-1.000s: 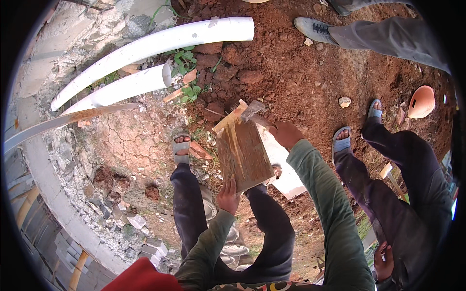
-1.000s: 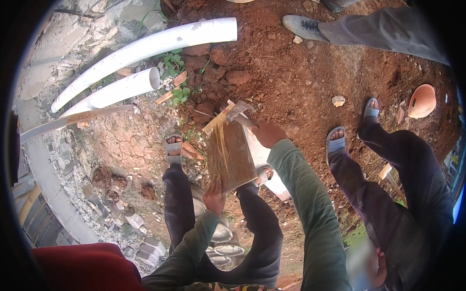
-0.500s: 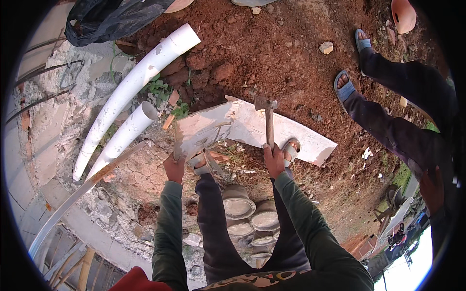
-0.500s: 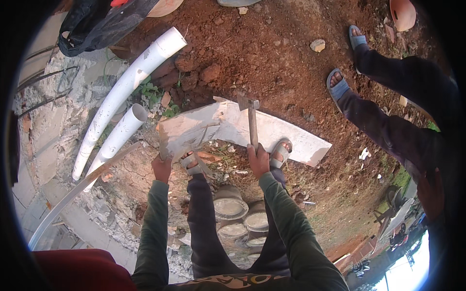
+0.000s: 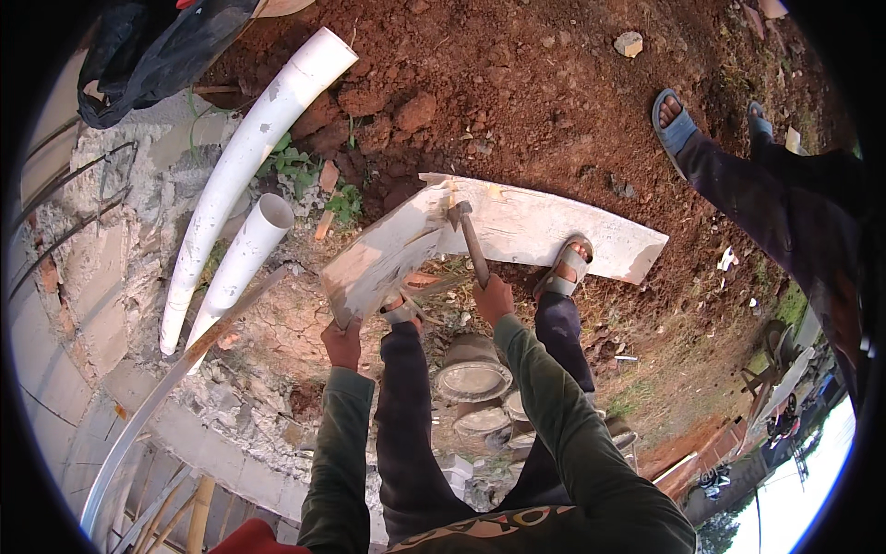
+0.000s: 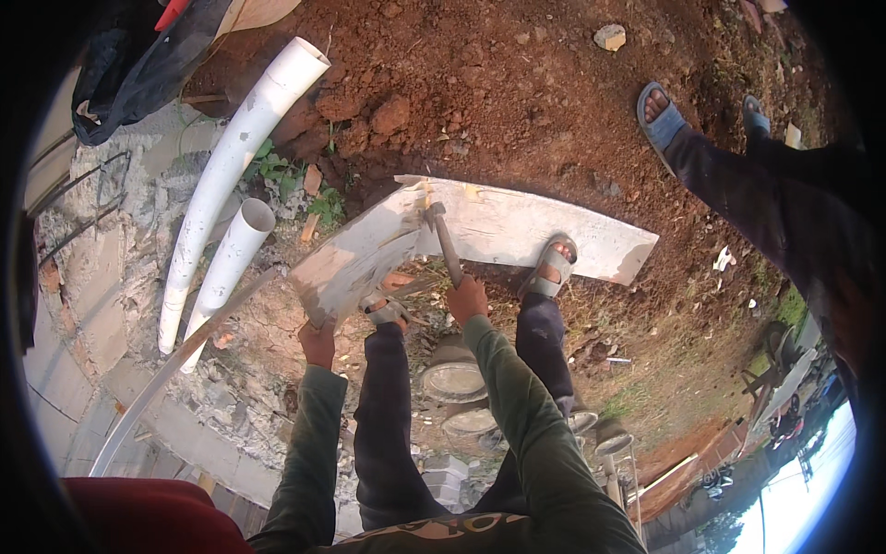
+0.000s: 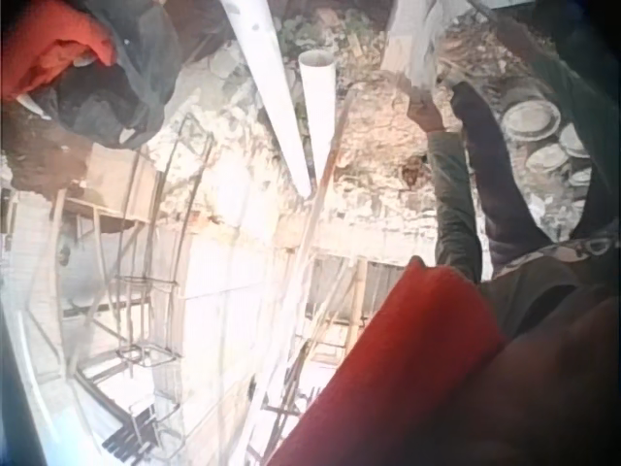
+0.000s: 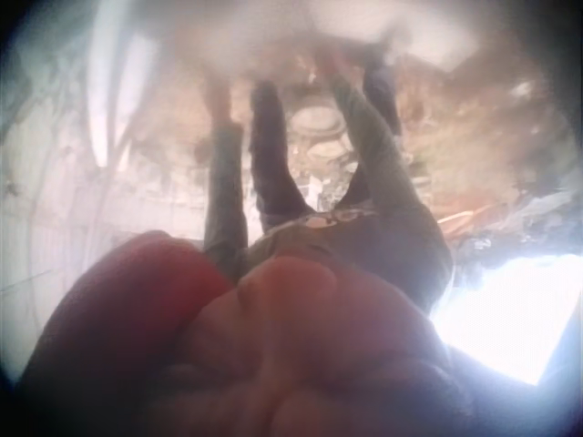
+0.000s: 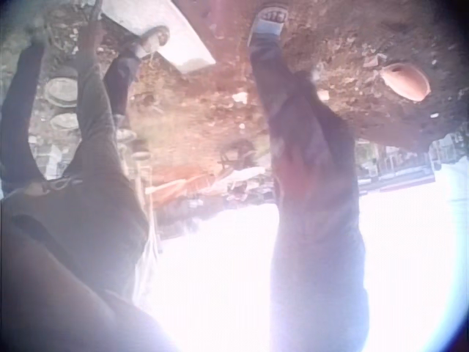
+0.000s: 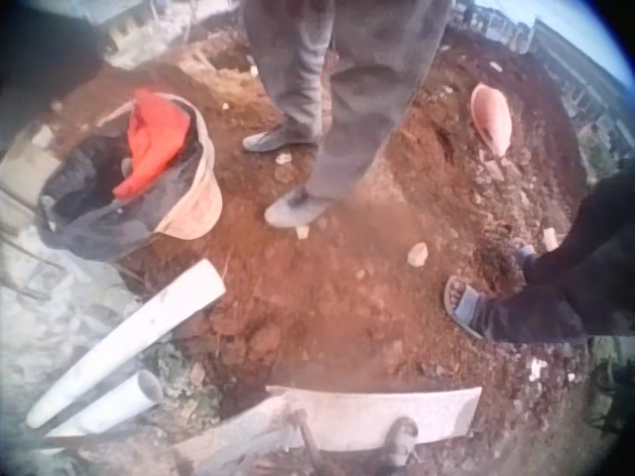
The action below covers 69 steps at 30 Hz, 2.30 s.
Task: The person uses a hammer and chisel to chip away at a concrete slab, repeatedly striking the chisel to break off pieces. The person occasionally wipes the surface with their hand to clear debris.
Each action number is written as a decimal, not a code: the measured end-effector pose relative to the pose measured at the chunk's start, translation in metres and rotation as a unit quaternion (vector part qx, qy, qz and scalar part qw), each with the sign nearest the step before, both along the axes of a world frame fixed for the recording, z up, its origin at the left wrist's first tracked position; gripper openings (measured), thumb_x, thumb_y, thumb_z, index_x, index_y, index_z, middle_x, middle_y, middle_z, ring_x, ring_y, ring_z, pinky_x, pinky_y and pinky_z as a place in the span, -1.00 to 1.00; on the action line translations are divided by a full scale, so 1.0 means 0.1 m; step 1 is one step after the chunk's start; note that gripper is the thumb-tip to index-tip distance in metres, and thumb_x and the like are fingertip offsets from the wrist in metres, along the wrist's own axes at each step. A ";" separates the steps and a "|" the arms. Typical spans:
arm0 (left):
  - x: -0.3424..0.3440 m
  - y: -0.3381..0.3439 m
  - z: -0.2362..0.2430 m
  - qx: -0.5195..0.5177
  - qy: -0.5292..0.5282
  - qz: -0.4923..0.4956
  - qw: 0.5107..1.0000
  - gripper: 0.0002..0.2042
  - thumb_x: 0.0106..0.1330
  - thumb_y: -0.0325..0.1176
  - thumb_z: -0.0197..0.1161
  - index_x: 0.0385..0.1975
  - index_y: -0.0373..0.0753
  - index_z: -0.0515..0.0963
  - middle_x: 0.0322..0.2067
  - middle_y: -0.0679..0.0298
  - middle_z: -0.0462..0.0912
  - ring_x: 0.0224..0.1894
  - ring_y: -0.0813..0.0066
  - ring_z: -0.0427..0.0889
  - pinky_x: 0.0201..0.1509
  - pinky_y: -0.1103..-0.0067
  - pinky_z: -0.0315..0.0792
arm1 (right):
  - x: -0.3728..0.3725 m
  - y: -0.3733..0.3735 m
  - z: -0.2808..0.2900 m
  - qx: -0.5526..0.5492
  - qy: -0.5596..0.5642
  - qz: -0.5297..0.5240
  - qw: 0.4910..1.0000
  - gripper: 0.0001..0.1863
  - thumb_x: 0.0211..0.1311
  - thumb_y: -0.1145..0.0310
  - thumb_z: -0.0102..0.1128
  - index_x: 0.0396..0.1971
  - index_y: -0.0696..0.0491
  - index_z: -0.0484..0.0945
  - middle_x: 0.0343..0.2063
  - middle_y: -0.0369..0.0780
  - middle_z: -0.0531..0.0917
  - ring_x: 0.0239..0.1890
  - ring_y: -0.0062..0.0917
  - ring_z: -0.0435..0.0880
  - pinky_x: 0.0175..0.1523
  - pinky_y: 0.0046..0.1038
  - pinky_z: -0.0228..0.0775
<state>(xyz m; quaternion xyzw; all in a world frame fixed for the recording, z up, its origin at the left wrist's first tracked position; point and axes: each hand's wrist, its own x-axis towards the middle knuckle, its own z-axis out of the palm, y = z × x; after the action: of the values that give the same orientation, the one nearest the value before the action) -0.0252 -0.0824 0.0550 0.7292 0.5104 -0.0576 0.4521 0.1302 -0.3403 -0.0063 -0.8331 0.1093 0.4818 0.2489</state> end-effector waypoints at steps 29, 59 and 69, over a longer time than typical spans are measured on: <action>-0.57 -0.45 0.00 -0.053 0.055 0.147 0.986 -0.73 0.26 -0.33 0.30 -0.20 -0.44 0.64 -0.36 0.10 0.73 -0.31 0.44 0.69 -0.21 0.44 0.52 | -1.45 -0.66 -0.01 -0.064 0.206 0.373 0.902 -0.56 0.24 0.15 0.14 -0.02 0.17 0.51 -0.25 0.03 0.65 -0.18 -0.09 0.69 -0.07 -0.04 0.54; -3.13 1.14 1.24 0.060 0.171 0.200 0.963 -0.55 0.32 -0.14 0.32 -0.14 -0.53 0.57 -0.19 0.04 0.67 -0.21 0.33 0.61 -0.11 0.39 0.47 | 0.63 -0.78 -0.43 -0.030 -0.284 0.076 0.955 -0.74 0.15 0.26 0.31 -0.35 0.11 0.47 -0.33 -0.04 0.60 -0.25 -0.01 0.60 -0.21 -0.06 0.43; -3.70 0.90 0.93 0.015 0.440 0.026 0.898 -0.06 0.24 -0.17 0.38 0.45 -0.37 -0.14 0.14 -0.17 0.43 0.12 0.00 0.50 0.18 0.26 0.42 | 1.30 -0.36 -1.22 -0.009 -0.299 0.224 0.928 -0.48 0.26 0.07 0.22 0.15 -0.01 0.47 0.00 -0.06 0.61 0.04 -0.15 0.59 0.08 -0.16 0.43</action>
<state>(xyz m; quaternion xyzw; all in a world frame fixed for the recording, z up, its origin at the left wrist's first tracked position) -0.3955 0.0072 0.1477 0.6226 0.6769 -0.3529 0.1722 0.2605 -0.3759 -0.1281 -0.9437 -0.1548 0.2523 0.1480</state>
